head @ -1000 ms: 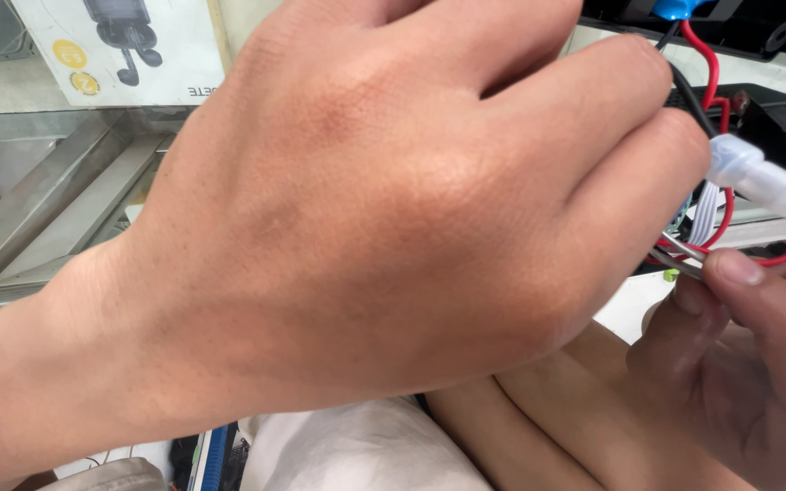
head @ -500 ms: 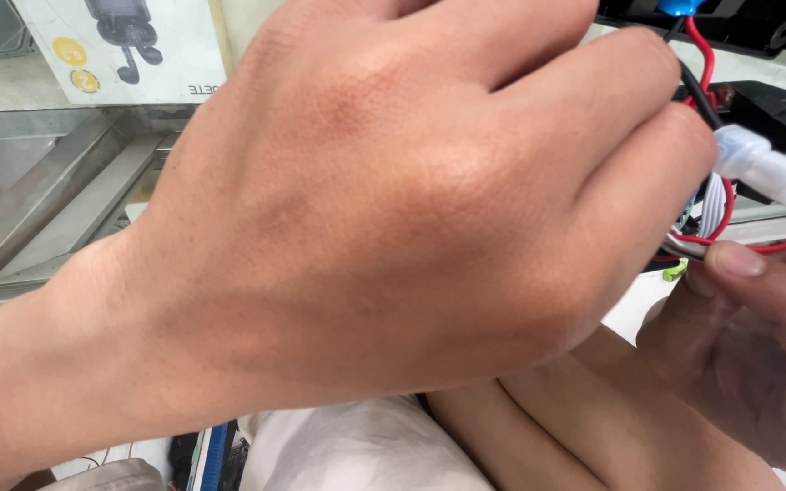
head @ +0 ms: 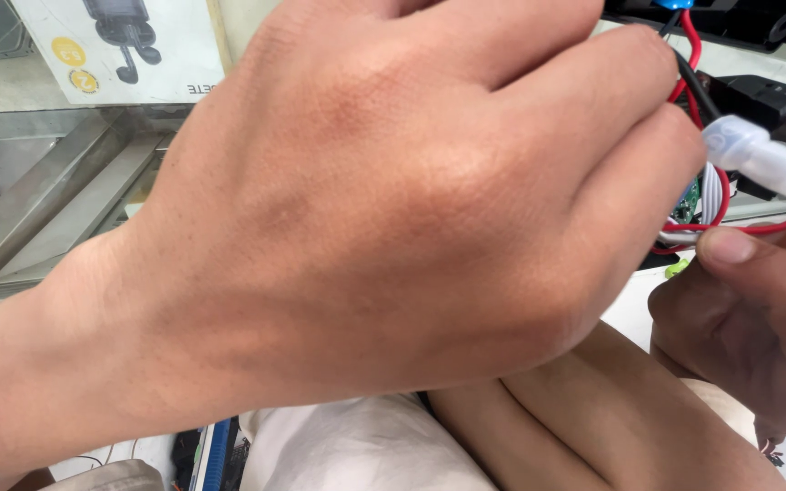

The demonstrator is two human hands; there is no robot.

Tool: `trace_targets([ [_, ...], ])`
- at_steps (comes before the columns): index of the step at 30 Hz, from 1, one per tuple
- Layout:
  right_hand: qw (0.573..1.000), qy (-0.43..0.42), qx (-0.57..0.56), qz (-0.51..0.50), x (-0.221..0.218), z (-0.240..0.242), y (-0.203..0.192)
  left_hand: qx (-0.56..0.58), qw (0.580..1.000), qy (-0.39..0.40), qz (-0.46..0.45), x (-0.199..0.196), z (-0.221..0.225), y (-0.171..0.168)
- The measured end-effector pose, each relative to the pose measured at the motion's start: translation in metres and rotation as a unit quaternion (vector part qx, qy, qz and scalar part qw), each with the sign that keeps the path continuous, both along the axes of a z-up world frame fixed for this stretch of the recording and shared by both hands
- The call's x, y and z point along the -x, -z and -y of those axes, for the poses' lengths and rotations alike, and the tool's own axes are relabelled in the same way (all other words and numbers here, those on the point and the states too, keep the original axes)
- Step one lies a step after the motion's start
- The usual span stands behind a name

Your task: Repairing and cleaning the internal components of a portable electronic device

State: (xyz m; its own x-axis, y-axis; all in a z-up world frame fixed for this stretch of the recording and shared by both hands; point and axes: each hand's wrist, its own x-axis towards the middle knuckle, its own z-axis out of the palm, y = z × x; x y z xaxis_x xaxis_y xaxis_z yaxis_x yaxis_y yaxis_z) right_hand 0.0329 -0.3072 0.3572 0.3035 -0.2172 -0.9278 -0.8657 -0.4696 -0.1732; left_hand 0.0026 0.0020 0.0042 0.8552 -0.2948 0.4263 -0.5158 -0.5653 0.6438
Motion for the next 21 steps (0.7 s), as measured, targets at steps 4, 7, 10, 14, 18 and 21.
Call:
trace_targets([
  [4,0.987,-0.162,0.012,0.015,0.001,0.005,-0.001,0.000,1.000,0.000,-0.001,0.000,0.001,0.001],
  [7,0.989,-0.149,0.013,0.016,0.005,0.001,0.000,-0.001,1.000,0.000,-0.001,0.001,0.000,-0.005],
  [10,0.985,-0.163,0.041,0.036,0.000,-0.017,-0.001,-0.001,1.000,0.002,-0.001,0.005,0.006,0.006],
  [14,0.649,-0.516,-0.028,0.559,0.036,0.036,0.031,-0.002,1.000,0.001,-0.001,0.007,0.001,0.005],
  [18,0.498,-0.608,-0.030,0.618,0.018,0.024,0.021,-0.003,1.000,0.003,-0.001,0.002,-0.006,0.000],
  [21,0.451,-0.659,-0.066,0.598,0.002,0.025,0.013,-0.004,1.000,0.005,-0.001,-0.001,-0.010,-0.002],
])
